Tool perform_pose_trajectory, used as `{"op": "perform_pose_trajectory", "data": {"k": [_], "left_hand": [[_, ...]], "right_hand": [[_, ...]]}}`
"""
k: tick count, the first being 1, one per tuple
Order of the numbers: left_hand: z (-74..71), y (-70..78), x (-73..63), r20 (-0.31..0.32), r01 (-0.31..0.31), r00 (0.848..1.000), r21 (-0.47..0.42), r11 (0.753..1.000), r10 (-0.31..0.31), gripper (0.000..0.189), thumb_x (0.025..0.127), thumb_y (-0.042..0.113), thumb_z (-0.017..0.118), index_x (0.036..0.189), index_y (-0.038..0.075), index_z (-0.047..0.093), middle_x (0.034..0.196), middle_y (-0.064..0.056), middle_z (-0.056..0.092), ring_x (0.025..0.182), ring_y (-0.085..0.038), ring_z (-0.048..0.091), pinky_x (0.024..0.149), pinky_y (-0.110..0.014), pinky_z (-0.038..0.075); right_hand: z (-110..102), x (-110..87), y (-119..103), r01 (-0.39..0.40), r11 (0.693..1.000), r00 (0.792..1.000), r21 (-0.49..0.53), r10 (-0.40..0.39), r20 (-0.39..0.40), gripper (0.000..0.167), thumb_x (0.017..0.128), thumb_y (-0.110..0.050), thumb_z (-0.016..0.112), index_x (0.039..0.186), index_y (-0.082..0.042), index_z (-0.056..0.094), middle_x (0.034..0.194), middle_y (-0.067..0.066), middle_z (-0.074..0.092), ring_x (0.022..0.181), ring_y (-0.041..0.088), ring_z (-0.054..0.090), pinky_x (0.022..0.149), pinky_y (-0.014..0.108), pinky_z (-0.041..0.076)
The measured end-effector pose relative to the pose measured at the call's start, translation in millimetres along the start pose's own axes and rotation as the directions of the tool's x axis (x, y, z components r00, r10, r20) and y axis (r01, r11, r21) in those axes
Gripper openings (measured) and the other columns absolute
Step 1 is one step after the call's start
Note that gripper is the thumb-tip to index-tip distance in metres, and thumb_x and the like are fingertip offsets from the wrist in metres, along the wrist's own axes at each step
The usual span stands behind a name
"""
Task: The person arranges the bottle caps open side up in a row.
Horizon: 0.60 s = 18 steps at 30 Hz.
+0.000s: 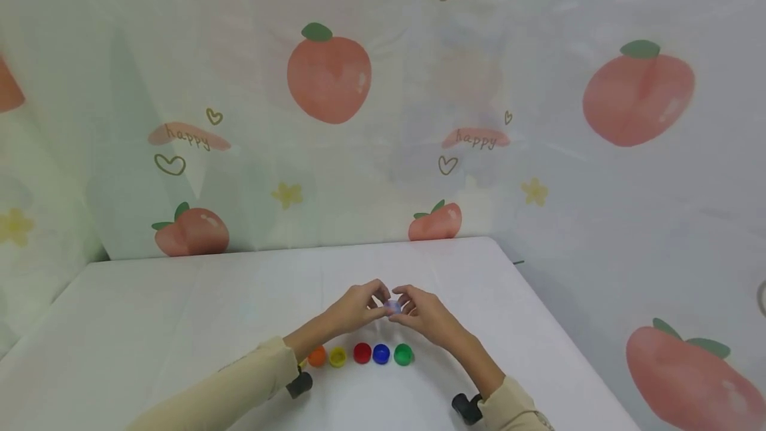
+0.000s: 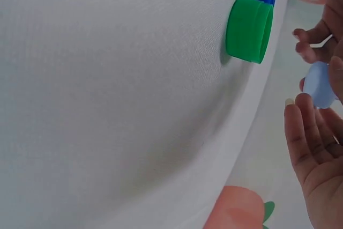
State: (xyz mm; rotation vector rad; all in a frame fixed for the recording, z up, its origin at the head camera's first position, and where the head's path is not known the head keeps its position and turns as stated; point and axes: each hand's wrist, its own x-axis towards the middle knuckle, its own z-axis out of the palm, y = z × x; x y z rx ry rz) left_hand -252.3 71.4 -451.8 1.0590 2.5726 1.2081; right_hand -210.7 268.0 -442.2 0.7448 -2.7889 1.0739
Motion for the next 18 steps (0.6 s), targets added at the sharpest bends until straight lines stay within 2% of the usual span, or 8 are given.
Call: {"op": "perform_pose_trajectory", "data": {"k": [8,12,16,18], "left_hand": [[-1.9,3.2,-4.0,0.010,-0.011,1.000,-0.063,0.998,0.012,0.031,0.088,0.026,0.067,0.112,0.009,0.055,0.105,-0.002,0.067,0.083,-0.006,0.062,0.069,-0.018,0.049],[-1.4,4.0,-4.5,0.050,-0.042,0.998,-0.081,0.996,0.046,0.028,0.092,0.023,0.062,0.114,0.008,0.056,0.107,-0.004,0.067,0.085,-0.005,0.063,0.070,-0.017,0.050],[1.2,2.7,-4.8,0.071,-0.080,0.994,-0.042,0.996,0.083,0.020,0.094,0.015,0.059,0.113,0.008,0.058,0.105,-0.002,0.067,0.083,-0.003,0.062,0.070,-0.015,0.048],[1.5,2.2,-5.5,0.074,-0.080,0.994,-0.020,0.997,0.081,0.019,0.094,0.013,0.059,0.112,0.007,0.060,0.104,0.000,0.067,0.084,-0.003,0.061,0.072,-0.015,0.048]], "right_hand": [[-4.3,-4.2,-3.3,0.027,0.996,0.999,-0.088,-0.024,0.032,0.038,0.083,-0.018,0.073,0.115,0.000,0.061,0.092,-0.001,0.057,0.082,0.013,0.058,0.073,0.024,0.051],[-7.2,-9.7,-2.0,-0.008,0.996,0.998,-0.094,0.015,0.068,0.035,0.084,-0.016,0.072,0.114,-0.003,0.060,0.094,-0.003,0.055,0.083,0.014,0.057,0.071,0.022,0.051],[-11.2,-17.5,0.9,-0.068,0.994,0.991,-0.082,0.077,0.106,0.036,0.084,-0.015,0.071,0.115,-0.004,0.057,0.097,-0.002,0.055,0.085,0.017,0.056,0.070,0.022,0.050],[-13.6,-21.2,2.0,-0.082,0.993,0.987,-0.085,0.092,0.128,0.036,0.084,-0.014,0.071,0.115,-0.003,0.057,0.099,-0.001,0.055,0.086,0.018,0.056,0.070,0.023,0.050]]}}
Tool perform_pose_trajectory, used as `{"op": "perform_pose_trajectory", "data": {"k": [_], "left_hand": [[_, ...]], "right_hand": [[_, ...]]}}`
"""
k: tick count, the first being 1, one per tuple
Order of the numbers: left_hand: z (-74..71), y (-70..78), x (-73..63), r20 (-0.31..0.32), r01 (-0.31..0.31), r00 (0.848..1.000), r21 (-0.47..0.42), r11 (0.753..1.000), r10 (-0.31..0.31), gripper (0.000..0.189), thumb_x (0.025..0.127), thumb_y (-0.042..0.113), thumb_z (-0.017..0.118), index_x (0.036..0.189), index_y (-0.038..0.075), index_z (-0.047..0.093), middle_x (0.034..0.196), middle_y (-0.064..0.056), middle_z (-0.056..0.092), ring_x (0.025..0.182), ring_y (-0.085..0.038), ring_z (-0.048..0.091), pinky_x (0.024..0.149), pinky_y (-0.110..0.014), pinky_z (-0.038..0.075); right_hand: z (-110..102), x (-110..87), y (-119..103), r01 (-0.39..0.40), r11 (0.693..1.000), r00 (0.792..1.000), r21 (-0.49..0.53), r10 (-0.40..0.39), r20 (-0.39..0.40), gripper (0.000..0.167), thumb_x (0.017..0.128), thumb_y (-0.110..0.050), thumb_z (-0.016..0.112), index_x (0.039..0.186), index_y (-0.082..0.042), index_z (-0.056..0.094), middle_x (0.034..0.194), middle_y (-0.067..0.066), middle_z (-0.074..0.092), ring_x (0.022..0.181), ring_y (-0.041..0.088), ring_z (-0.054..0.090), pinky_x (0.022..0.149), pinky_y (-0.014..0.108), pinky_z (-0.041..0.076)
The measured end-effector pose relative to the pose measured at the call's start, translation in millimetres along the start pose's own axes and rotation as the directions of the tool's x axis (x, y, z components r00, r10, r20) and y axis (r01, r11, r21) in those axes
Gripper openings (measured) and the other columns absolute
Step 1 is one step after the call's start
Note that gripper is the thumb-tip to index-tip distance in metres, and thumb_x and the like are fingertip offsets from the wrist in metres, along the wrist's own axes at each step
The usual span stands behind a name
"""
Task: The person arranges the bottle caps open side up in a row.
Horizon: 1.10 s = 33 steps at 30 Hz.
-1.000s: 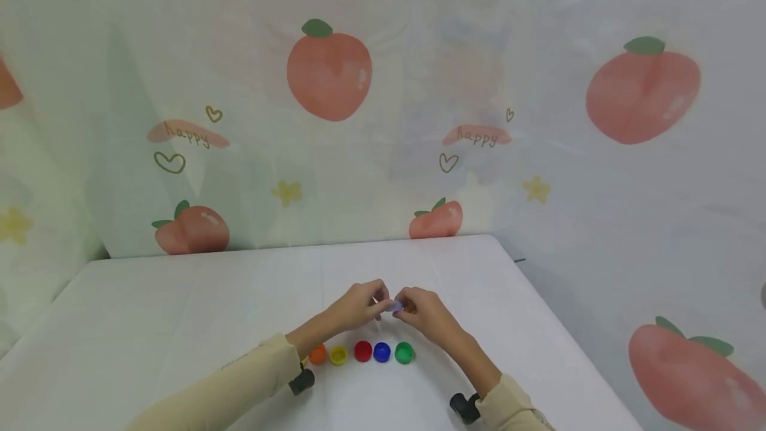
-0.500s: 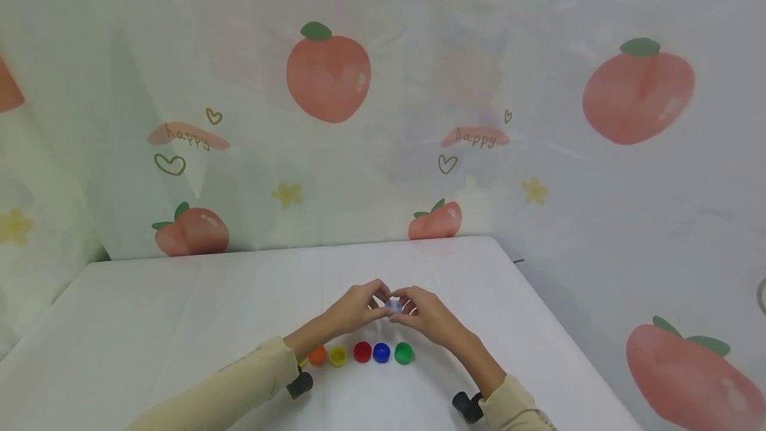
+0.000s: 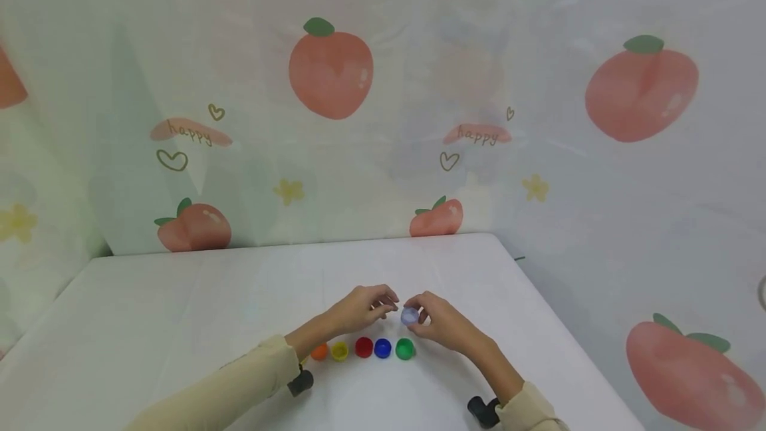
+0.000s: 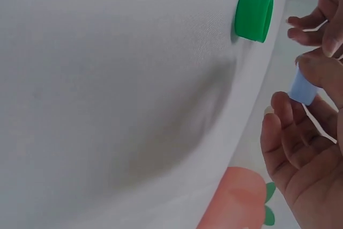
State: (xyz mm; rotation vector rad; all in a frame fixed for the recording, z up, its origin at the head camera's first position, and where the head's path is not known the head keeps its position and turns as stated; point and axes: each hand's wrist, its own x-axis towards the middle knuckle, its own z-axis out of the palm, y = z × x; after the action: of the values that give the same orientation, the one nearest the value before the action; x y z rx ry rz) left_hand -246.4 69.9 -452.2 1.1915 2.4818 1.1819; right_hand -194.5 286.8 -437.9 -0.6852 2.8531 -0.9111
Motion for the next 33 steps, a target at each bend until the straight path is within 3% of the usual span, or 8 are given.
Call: {"op": "perform_pose_trajectory", "data": {"k": [8,13,17,28,33], "left_hand": [[-8.6,-0.7,-3.2,0.000,0.085,0.996,0.032,0.996,-0.085,0.021,0.093,0.014,0.061,0.114,0.008,0.060,0.103,0.002,0.066,0.091,-0.008,0.060,0.076,-0.018,0.048],[-13.2,-2.7,-5.2,-0.010,0.109,0.994,0.047,0.993,-0.109,0.022,0.092,0.015,0.062,0.114,0.008,0.060,0.102,0.002,0.066,0.089,-0.007,0.060,0.073,-0.018,0.048],[-15.6,-5.3,-8.4,-0.026,0.126,0.992,0.062,0.990,-0.125,0.022,0.092,0.015,0.062,0.113,0.008,0.060,0.101,0.001,0.066,0.088,-0.008,0.060,0.073,-0.018,0.048],[-24.6,-9.4,-19.9,-0.070,0.226,0.973,0.075,0.971,-0.221,0.021,0.093,0.018,0.061,0.112,0.010,0.060,0.100,0.002,0.065,0.087,-0.010,0.059,0.073,-0.020,0.049],[-34.0,-13.5,-25.0,-0.105,0.259,0.963,0.095,0.961,-0.249,0.022,0.093,0.020,0.061,0.112,0.010,0.060,0.099,0.000,0.065,0.086,-0.012,0.060,0.071,-0.021,0.050]], "right_hand": [[-7.5,-8.1,0.5,-0.028,0.998,0.992,-0.048,0.034,0.124,0.029,0.082,-0.006,0.070,0.108,-0.003,0.059,0.097,0.000,0.058,0.084,0.017,0.054,0.073,0.032,0.051],[-6.0,-13.2,2.7,-0.110,0.992,0.972,-0.067,0.121,0.202,0.028,0.079,-0.005,0.072,0.103,-0.006,0.057,0.090,-0.001,0.055,0.079,0.017,0.050,0.069,0.030,0.047],[-2.4,-16.3,5.8,-0.110,0.992,0.961,-0.057,0.121,0.247,0.029,0.078,-0.008,0.073,0.102,-0.008,0.056,0.086,-0.002,0.052,0.076,0.016,0.048,0.065,0.027,0.044],[0.8,-20.7,8.2,-0.102,0.994,0.959,-0.047,0.110,0.261,0.028,0.079,-0.009,0.074,0.101,-0.008,0.057,0.084,0.000,0.051,0.075,0.016,0.047,0.064,0.028,0.043],[-0.4,-23.1,8.9,-0.173,0.983,0.945,-0.068,0.185,0.271,0.039,0.078,-0.014,0.076,0.111,-0.009,0.056,0.087,0.001,0.050,0.078,0.017,0.047,0.069,0.032,0.044]]}}
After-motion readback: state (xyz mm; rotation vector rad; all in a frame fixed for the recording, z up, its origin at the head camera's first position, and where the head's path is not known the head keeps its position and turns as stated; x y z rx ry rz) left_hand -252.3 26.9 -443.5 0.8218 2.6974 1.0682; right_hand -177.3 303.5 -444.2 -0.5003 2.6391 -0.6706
